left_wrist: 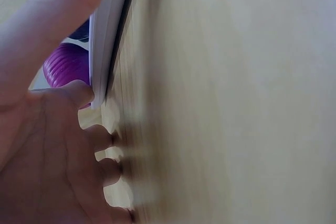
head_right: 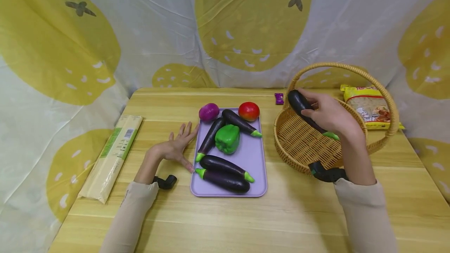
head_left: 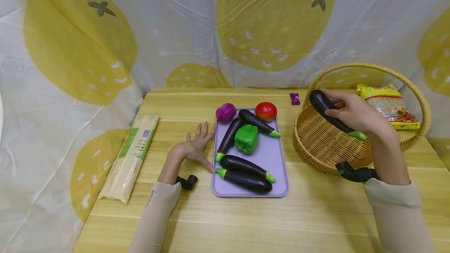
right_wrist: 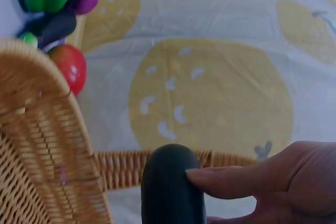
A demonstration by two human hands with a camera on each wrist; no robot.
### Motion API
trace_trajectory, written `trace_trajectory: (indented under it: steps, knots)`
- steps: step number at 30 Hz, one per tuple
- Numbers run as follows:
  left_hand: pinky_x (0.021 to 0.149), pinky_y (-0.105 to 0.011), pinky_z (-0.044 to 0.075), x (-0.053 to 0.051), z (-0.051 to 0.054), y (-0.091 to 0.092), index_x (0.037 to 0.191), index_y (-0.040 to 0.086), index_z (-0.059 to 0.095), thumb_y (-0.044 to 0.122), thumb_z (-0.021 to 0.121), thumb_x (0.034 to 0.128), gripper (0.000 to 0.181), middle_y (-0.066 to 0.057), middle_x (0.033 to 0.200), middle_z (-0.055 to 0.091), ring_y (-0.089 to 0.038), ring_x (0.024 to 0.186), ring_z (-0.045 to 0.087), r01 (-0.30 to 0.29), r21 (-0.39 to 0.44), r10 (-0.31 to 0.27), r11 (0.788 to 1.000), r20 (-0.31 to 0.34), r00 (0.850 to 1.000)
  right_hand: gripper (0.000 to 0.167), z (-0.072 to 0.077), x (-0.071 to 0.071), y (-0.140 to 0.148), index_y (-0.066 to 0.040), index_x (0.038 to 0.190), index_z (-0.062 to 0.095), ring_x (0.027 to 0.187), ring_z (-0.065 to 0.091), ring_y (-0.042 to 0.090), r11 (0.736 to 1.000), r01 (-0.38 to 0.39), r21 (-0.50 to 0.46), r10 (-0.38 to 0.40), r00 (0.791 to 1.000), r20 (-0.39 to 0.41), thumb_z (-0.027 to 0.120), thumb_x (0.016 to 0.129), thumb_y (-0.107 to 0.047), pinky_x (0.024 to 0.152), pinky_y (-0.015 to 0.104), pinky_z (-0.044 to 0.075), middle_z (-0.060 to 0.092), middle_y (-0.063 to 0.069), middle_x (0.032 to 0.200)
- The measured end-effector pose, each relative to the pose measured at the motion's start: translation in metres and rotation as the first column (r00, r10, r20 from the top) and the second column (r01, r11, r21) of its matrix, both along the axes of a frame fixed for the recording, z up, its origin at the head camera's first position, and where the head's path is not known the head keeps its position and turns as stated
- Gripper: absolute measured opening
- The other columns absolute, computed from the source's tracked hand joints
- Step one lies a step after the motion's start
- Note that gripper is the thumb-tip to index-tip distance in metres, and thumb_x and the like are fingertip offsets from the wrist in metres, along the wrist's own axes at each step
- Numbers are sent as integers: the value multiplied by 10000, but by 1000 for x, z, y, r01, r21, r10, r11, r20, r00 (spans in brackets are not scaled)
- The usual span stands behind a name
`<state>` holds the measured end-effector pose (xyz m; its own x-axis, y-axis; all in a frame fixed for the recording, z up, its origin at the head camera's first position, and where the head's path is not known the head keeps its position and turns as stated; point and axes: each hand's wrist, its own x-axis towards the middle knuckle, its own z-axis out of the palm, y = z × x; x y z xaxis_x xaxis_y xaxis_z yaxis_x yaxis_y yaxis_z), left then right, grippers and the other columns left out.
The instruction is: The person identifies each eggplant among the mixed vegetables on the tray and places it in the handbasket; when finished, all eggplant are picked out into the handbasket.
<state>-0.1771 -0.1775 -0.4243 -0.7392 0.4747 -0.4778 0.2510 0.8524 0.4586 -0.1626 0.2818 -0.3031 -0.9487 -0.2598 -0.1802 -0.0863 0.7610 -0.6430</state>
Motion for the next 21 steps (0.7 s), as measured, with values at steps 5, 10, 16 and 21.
trace_trajectory:
  steps: [5, 10, 16, 21]
  knots:
    - [1223, -717, -151, 1, 0, 1, 1653, 179, -150, 456, 965, 649, 1527, -222, 1688, -271, -419, 1566, -273, -1, 2, 1, 1000, 0, 1000, 698, -9, -14, 17, -33, 1637, 219, 1297, 493, 603, 999, 7, 33, -8, 999, 46, 563, 1030, -15, 834, 386, 591, 406, 452, 1483]
    - [1220, -718, -157, 1, -1, 0, 1652, 181, -158, 460, 966, 648, 1532, -222, 1685, -277, -424, 1563, -276, -4, 5, 4, 1000, 7, 1000, 709, -17, -27, 29, -31, 1624, 267, 1314, 458, 584, 997, 48, 52, -54, 990, 127, 602, 1000, -2, 935, 575, 544, 382, 453, 1489]
    - [1221, -708, -170, 1, -2, 0, 1648, 185, -171, 458, 965, 652, 1536, -215, 1681, -295, -419, 1558, -293, -5, 10, 4, 1000, 15, 1000, 709, -29, -40, 41, 2, 1602, 288, 973, 658, 341, 990, 137, 8, -135, 962, 239, 623, 978, 31, 725, 344, 565, 471, 471, 1354]
    - [1221, -708, -171, 0, -2, 0, 1649, 184, -170, 459, 965, 653, 1535, -218, 1682, -292, -420, 1559, -291, 1, 14, -1, 1000, 8, 1000, 693, -39, -49, 52, -14, 1588, 323, 847, 566, 257, 987, 152, 51, -160, 948, 277, 644, 973, -4, 696, 329, 509, 500, 438, 1227]
